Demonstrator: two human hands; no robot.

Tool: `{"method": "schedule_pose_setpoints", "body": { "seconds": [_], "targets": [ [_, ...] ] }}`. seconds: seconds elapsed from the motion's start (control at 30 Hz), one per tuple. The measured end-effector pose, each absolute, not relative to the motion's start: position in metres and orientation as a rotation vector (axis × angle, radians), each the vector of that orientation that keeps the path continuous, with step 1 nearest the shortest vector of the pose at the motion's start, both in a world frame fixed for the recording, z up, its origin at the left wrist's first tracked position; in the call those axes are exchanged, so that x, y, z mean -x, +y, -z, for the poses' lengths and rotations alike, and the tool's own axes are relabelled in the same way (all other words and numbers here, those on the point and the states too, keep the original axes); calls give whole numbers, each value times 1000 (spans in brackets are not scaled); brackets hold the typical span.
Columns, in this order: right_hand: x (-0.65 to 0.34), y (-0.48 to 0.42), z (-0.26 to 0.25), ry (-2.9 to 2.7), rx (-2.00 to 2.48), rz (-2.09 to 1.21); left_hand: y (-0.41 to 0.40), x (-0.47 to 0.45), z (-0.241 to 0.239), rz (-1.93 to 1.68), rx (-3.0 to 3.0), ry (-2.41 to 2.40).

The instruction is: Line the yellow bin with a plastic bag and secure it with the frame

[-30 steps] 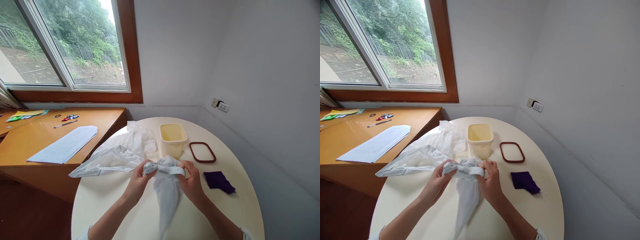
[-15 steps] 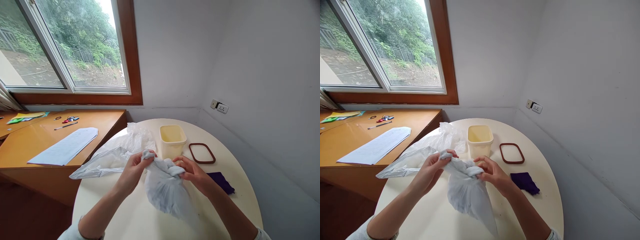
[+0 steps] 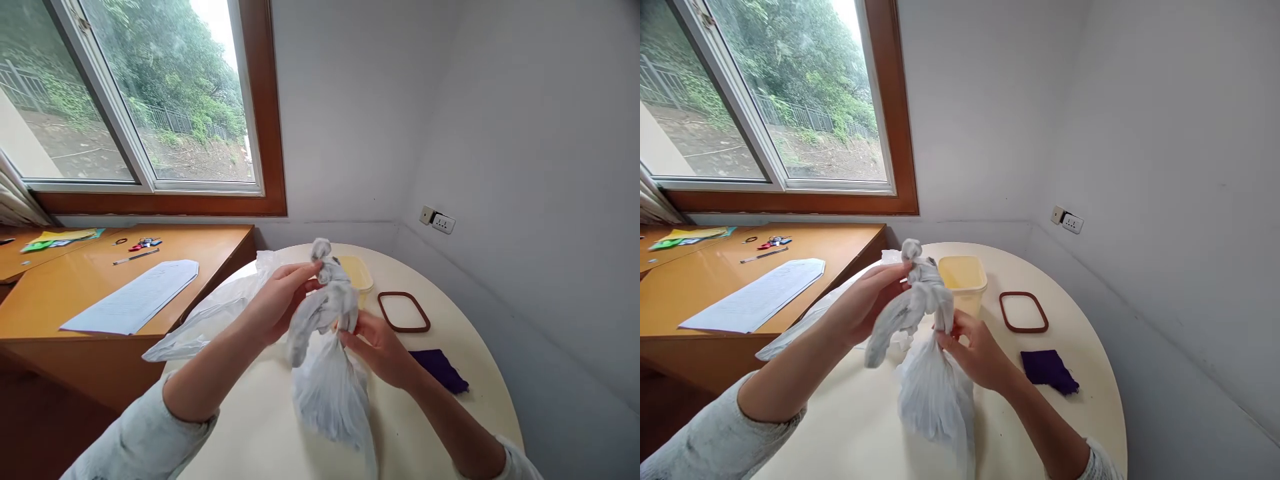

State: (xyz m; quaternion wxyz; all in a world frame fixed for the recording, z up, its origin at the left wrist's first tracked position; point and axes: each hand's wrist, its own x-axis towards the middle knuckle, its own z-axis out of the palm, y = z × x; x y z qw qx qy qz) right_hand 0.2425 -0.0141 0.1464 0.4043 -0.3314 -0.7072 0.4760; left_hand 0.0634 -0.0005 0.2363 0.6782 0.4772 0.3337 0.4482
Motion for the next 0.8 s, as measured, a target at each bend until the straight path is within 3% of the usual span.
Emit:
{"method": "schedule_pose_setpoints", "body": {
  "seconds": [0.2, 0.5, 0.8],
  "targets": [
    [-251, 5, -164, -1678, 822, -1259, 5, -44, -248, -1213, -1153, 790],
    [-254, 7, -191, -1816, 807, -873, 12, -51, -230, -1195, -1221, 825],
    [-251, 22, -221, -1598, 828, -942, 16, -49, -228, -921, -2148, 1245]
  ]
}}
